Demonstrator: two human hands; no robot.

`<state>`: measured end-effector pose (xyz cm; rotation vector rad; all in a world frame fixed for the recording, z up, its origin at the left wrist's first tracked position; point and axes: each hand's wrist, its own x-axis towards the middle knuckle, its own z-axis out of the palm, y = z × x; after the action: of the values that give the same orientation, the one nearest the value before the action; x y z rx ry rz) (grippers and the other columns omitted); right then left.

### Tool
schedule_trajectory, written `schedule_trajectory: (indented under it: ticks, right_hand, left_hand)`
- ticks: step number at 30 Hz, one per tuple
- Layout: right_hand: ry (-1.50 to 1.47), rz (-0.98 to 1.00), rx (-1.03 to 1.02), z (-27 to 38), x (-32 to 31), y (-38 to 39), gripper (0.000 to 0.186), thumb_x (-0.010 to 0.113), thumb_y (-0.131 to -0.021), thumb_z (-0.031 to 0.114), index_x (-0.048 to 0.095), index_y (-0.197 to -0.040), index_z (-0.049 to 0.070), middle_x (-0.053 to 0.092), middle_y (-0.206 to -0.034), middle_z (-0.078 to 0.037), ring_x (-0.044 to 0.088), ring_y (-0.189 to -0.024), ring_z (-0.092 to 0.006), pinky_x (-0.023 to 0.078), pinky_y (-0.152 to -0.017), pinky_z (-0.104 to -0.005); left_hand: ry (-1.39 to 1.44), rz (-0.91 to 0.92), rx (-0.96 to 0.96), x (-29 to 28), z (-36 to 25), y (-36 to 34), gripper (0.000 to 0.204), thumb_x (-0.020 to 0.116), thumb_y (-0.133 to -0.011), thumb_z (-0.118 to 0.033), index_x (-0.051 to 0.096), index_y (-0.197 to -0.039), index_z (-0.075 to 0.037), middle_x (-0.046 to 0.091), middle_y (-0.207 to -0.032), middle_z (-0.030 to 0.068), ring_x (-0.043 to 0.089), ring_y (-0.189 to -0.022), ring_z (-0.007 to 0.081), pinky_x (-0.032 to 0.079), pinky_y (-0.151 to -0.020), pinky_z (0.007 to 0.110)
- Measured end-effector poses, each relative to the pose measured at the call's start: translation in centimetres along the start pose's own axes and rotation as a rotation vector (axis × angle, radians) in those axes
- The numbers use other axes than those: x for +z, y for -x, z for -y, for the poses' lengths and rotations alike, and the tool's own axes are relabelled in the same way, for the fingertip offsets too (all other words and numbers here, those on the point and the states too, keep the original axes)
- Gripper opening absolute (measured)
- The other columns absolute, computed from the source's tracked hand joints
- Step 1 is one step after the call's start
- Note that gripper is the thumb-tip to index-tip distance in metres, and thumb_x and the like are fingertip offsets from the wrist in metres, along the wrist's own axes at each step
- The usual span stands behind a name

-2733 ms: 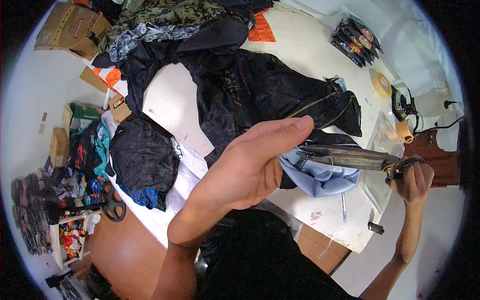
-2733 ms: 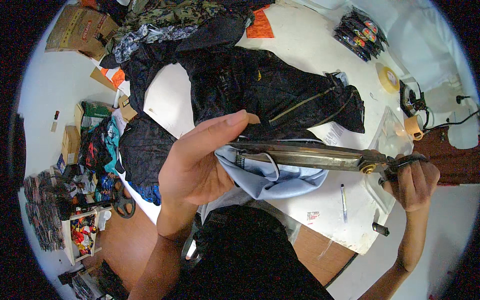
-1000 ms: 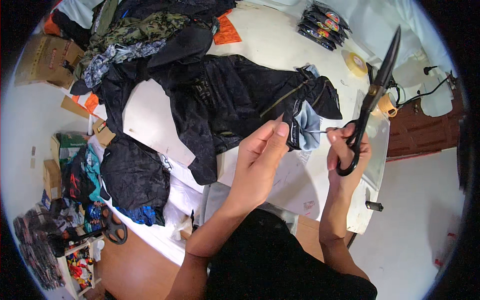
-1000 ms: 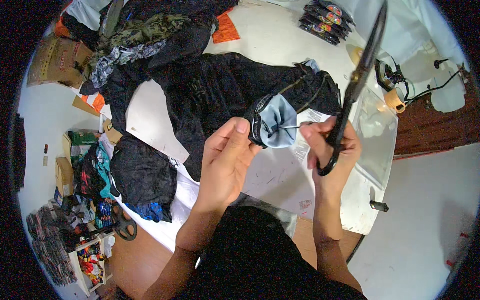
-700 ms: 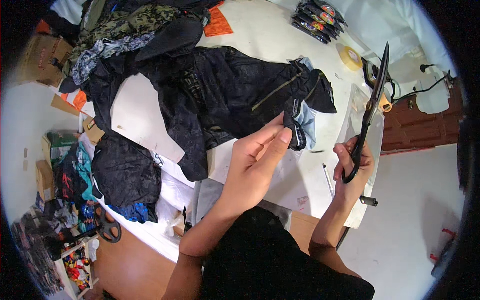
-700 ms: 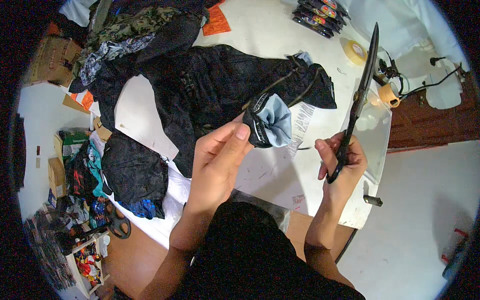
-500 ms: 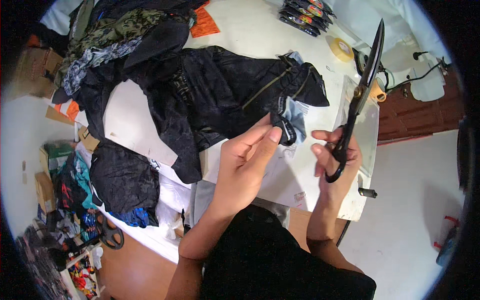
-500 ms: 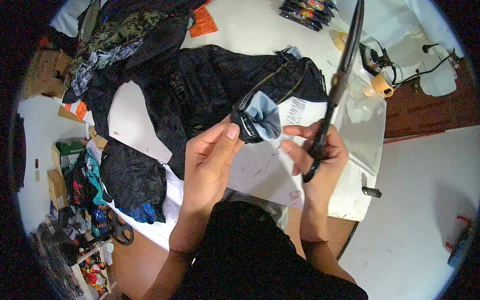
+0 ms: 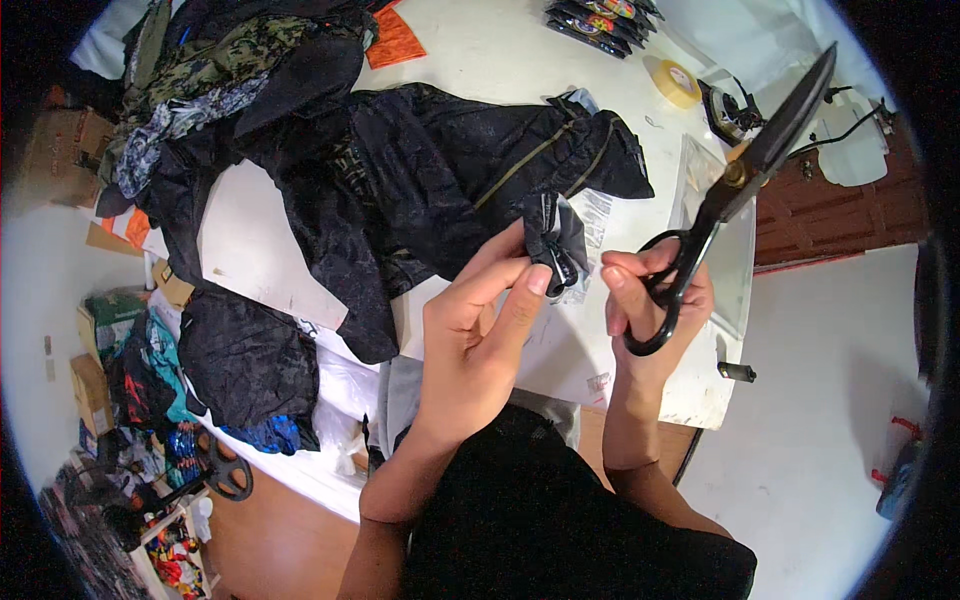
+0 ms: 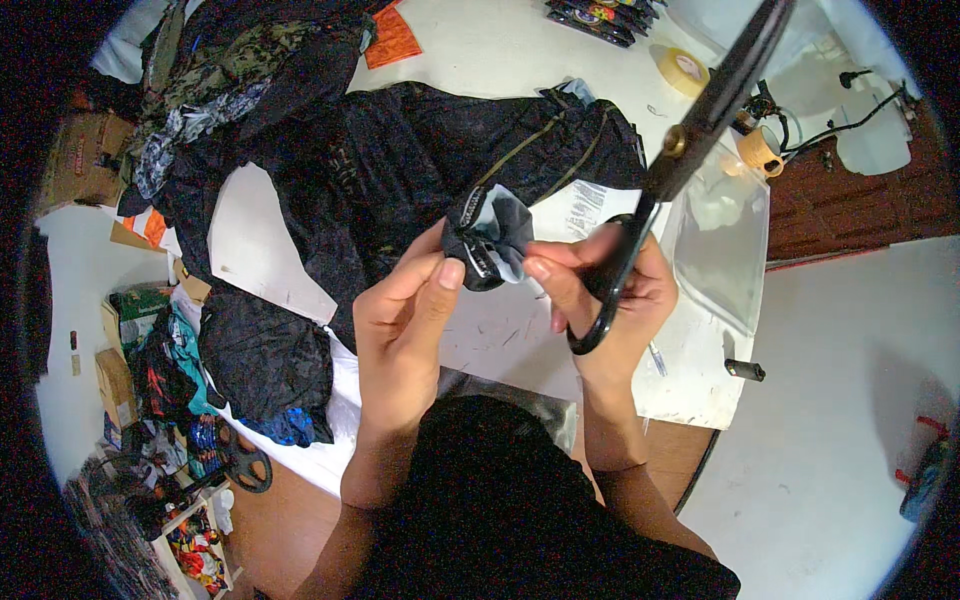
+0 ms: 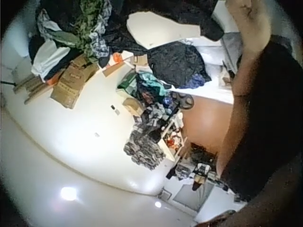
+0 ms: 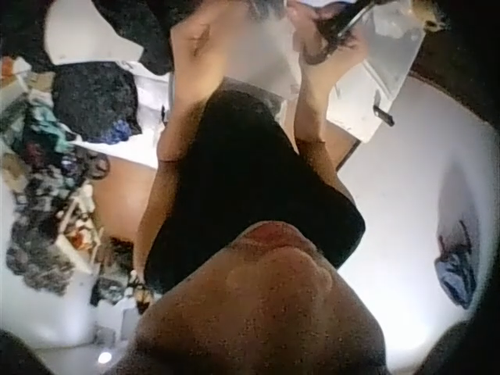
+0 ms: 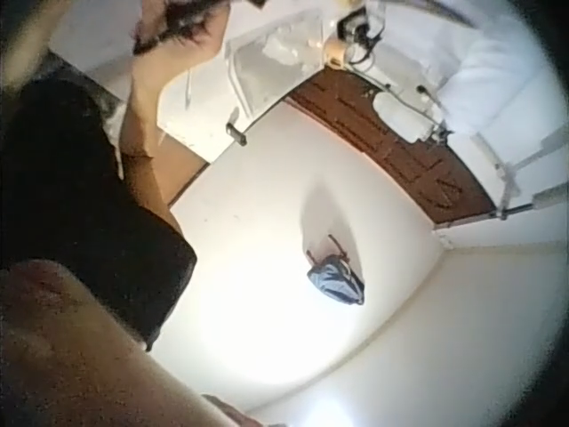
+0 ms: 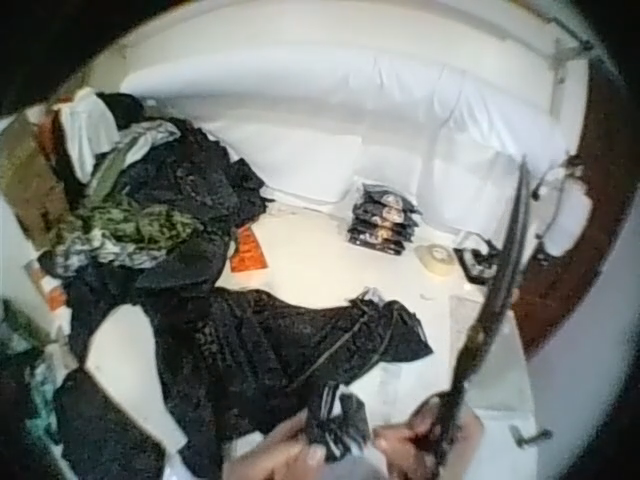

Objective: Cut labels or small pieces from a garment using scissors and fold the fabric neatly on a table.

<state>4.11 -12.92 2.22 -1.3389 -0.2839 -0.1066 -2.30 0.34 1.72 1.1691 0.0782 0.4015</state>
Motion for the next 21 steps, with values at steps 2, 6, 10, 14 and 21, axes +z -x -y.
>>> schedule_trajectory:
  ticks: [2, 6, 10, 14, 21]
  right_hand:
    - [-0.012, -0.025, 0.006, 0.4, -0.3, -0.1, 0.034, 0.081, -0.071, -0.005, 0.053, -0.087, 0.005, 0.072, -0.079, -0.018, 0.054, -0.046, -0.0056, 0.038, -0.039, -0.0164]
    - [0.046, 0.002, 0.001, 1.0, -0.1, 0.2, 0.037, 0.082, -0.069, -0.005, 0.053, -0.089, 0.004, 0.072, -0.080, -0.017, 0.055, -0.048, -0.0051, 0.038, -0.040, -0.0161]
    - [-0.015, 0.090, -0.021, 0.3, 0.9, 0.3, 0.034, 0.080, -0.072, -0.007, 0.053, -0.091, 0.003, 0.072, -0.084, -0.017, 0.055, -0.051, -0.0037, 0.039, -0.042, -0.0158]
    - [0.029, 0.064, -0.021, -0.5, 0.8, 0.2, 0.032, 0.079, -0.074, -0.006, 0.053, -0.091, 0.003, 0.072, -0.085, -0.017, 0.055, -0.050, -0.0044, 0.040, -0.042, -0.0161]
    - [0.012, 0.045, -0.025, 0.0, 0.8, 0.1, 0.032, 0.080, -0.073, -0.005, 0.054, -0.090, 0.002, 0.072, -0.084, -0.016, 0.053, -0.049, -0.0037, 0.040, -0.042, -0.0162]
  left_hand:
    - [-0.029, -0.013, 0.049, -0.2, 0.2, -0.1, 0.019, 0.057, -0.096, -0.004, 0.065, -0.106, 0.010, 0.058, -0.126, 0.0150, 0.054, -0.108, 0.0133, 0.042, -0.091, 0.027]
    - [-0.134, -0.020, 0.063, 0.0, 0.3, 0.0, 0.016, 0.061, -0.094, -0.006, 0.067, -0.103, 0.006, 0.059, -0.117, 0.0140, 0.056, -0.106, 0.0157, 0.042, -0.091, 0.028]
    - [-0.132, -0.015, 0.041, 0.2, 0.2, 0.1, 0.014, 0.062, -0.093, -0.007, 0.068, -0.101, 0.003, 0.058, -0.115, 0.0133, 0.056, -0.105, 0.0158, 0.042, -0.091, 0.028]
    - [-0.196, -0.060, 0.075, -0.2, 0.5, 0.1, 0.012, 0.064, -0.092, -0.007, 0.068, -0.099, 0.003, 0.057, -0.115, 0.0126, 0.055, -0.105, 0.0164, 0.042, -0.090, 0.027]
    - [-0.263, -0.144, 0.163, -0.3, 0.1, 0.0, 0.008, 0.065, -0.091, -0.003, 0.066, -0.095, 0.004, 0.054, -0.101, 0.0078, 0.051, -0.091, 0.0144, 0.042, -0.080, 0.026]
